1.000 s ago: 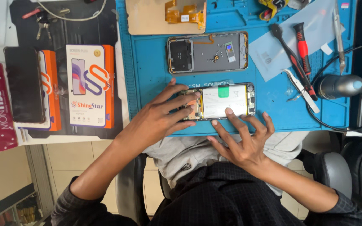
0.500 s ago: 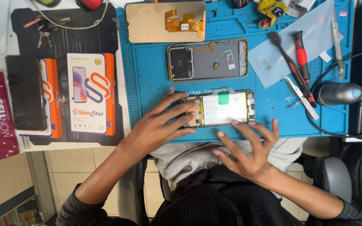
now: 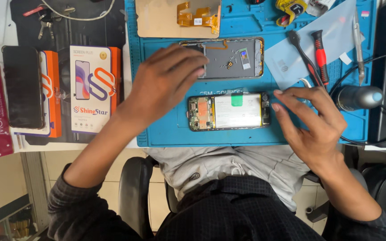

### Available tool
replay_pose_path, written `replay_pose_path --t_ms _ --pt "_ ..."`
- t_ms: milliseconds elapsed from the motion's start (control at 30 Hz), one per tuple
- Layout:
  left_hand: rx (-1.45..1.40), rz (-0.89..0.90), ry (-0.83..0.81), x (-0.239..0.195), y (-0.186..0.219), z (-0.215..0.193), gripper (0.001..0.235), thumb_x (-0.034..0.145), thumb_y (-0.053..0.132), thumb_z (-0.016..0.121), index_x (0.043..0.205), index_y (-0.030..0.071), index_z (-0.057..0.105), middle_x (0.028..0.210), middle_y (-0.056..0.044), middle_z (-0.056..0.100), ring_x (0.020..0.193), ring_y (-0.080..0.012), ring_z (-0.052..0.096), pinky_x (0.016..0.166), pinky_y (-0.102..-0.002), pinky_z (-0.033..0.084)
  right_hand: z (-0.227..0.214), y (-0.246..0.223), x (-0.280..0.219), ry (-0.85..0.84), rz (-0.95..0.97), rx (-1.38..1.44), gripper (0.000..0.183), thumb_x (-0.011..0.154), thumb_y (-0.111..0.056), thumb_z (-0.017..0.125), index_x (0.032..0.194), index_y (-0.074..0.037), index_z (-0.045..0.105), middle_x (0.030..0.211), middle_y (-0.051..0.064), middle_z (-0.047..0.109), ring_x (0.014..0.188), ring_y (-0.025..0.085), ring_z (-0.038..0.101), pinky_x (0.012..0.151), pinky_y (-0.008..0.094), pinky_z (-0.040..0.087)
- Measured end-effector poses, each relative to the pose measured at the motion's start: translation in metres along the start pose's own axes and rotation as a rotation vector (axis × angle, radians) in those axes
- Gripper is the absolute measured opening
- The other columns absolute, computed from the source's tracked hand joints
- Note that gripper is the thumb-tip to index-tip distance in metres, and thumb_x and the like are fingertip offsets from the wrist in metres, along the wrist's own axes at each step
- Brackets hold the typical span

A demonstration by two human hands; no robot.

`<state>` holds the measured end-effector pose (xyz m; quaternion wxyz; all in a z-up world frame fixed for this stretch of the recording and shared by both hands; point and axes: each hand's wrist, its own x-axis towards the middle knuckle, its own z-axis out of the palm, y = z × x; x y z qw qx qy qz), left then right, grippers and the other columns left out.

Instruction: The person assembles a smartphone by connecting internal components, placing the battery, and securing the back cover. The person uses a screwdriver to fasten screws and aligns the frame and back cover to complete the assembly.

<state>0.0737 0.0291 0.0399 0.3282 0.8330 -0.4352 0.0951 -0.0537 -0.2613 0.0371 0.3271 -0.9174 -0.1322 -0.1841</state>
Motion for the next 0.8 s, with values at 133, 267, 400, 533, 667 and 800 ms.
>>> replay_pose_path --t_ms 133,267,400,533,667,800 --pt "-0.064 -0.059 -0.001 -0.004 0.003 -0.006 0.015 0.101 0.006 0.075 0.114 0.002 0.07 0.114 -0.008 0.072 0.101 -0.0259 0.069 0.088 -0.037 0.057 -0.003 -0.001 0.003 -0.033 0.003 0.066 0.021 0.096 0.004 0.081 0.116 0.001 0.075 0.105 0.011 0.07 0.09 0.021 0.068 0.077 0.03 0.052" --pt "-0.125 -0.11 -0.035 -0.021 0.013 0.002 0.014 0.098 0.007 0.075 0.111 0.003 0.07 0.111 -0.007 0.071 0.1 -0.0246 0.069 0.087 -0.036 0.058 0.003 -0.009 0.01 -0.1 -0.044 0.12 0.02 0.09 0.003 0.082 0.109 0.001 0.074 0.106 0.011 0.07 0.089 0.023 0.067 0.075 0.033 0.052" --pt "-0.191 -0.169 -0.068 -0.041 0.027 0.008 0.016 0.093 0.008 0.076 0.106 0.002 0.069 0.109 -0.006 0.071 0.102 -0.0256 0.067 0.087 -0.037 0.057 0.022 -0.015 0.036 -0.245 -0.227 0.14 0.021 0.084 -0.002 0.081 0.104 -0.001 0.073 0.112 0.012 0.067 0.098 0.03 0.065 0.08 0.04 0.053" --pt "-0.222 -0.212 -0.032 -0.051 0.038 0.015 0.019 0.088 0.012 0.078 0.104 0.004 0.072 0.111 -0.005 0.07 0.106 -0.0248 0.066 0.087 -0.037 0.057 0.046 -0.02 0.062 -0.445 -0.295 0.111 0.017 0.083 -0.007 0.077 0.1 -0.004 0.074 0.108 0.01 0.066 0.099 0.032 0.065 0.081 0.042 0.055" --pt "-0.238 -0.209 0.014 -0.06 0.036 0.018 0.018 0.088 0.012 0.078 0.103 0.004 0.073 0.117 -0.006 0.068 0.109 -0.0254 0.066 0.09 -0.037 0.057 0.058 -0.026 0.08 -0.559 -0.307 0.026 0.018 0.083 -0.009 0.074 0.1 -0.004 0.076 0.102 0.01 0.067 0.097 0.032 0.067 0.077 0.043 0.055" --pt "-0.287 -0.263 0.023 -0.069 0.032 0.025 0.014 0.092 0.011 0.077 0.104 0.004 0.074 0.119 -0.004 0.068 0.11 -0.0242 0.067 0.09 -0.037 0.057 0.057 -0.025 0.087 -0.649 -0.316 -0.031 0.021 0.081 -0.012 0.072 0.101 -0.006 0.078 0.105 0.011 0.069 0.096 0.033 0.068 0.077 0.043 0.056"
